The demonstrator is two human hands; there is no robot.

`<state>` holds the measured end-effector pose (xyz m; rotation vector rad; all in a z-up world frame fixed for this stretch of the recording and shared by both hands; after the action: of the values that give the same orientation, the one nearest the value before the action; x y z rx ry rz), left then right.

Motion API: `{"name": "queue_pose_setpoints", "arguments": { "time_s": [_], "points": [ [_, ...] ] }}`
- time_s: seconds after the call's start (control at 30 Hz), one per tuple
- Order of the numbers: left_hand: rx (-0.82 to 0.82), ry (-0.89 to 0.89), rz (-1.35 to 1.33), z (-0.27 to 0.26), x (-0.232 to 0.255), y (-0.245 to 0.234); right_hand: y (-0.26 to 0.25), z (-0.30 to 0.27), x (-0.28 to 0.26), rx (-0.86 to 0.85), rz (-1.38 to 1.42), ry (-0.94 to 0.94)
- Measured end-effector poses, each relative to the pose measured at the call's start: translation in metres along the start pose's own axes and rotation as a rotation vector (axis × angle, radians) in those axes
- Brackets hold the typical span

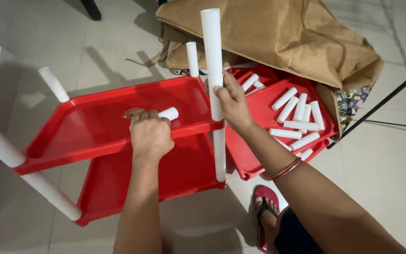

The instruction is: The person assembles a red plastic shelving unit by inserting white cylindrical rods into holes on the trays. They repeatedly pick up rods, align them with the tray holes, and press them into place, stacking trays to form a multi-tiered structure.

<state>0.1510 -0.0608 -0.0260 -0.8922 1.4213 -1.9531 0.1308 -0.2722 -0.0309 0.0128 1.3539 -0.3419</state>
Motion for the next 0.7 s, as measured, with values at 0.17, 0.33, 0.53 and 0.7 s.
{"name": "queue_pose_setpoints", "arguments": {
  "time_s": [0.17,0.33,0.53,0.7],
  "points": [
    [-0.04,-0.032,0.02,0.0,-0.002,0.007,0.001,-0.001,0.006,0.108,-0.069,0.055],
    [-0.058,-0.042,0.041,0.0,-0.003,0.008,0.003,-0.003,-0.002,0.088,-0.157,0.012],
    [-0.107,-0.077,0.039,0.0,-0.002,0.006,0.009,-0.025,0.005,-0.071,-0.349,0.123],
    [-0.315,-0.156,-0.049,-0.003,0.003,0.006,0.013,-0.052,0.015,-0.114,-0.342,0.322]
  ]
}}
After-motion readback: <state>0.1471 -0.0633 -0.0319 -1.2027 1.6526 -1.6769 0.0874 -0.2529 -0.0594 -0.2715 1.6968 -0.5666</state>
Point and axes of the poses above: each hand's wrist, its own z-axis towards the middle knuckle, its own y-axis out of the palm, x = y × z, the point moved 6 cm from there along z, towards the middle knuckle, and after that the axes turned 15 degrees about -z, right-handed, at the moved point
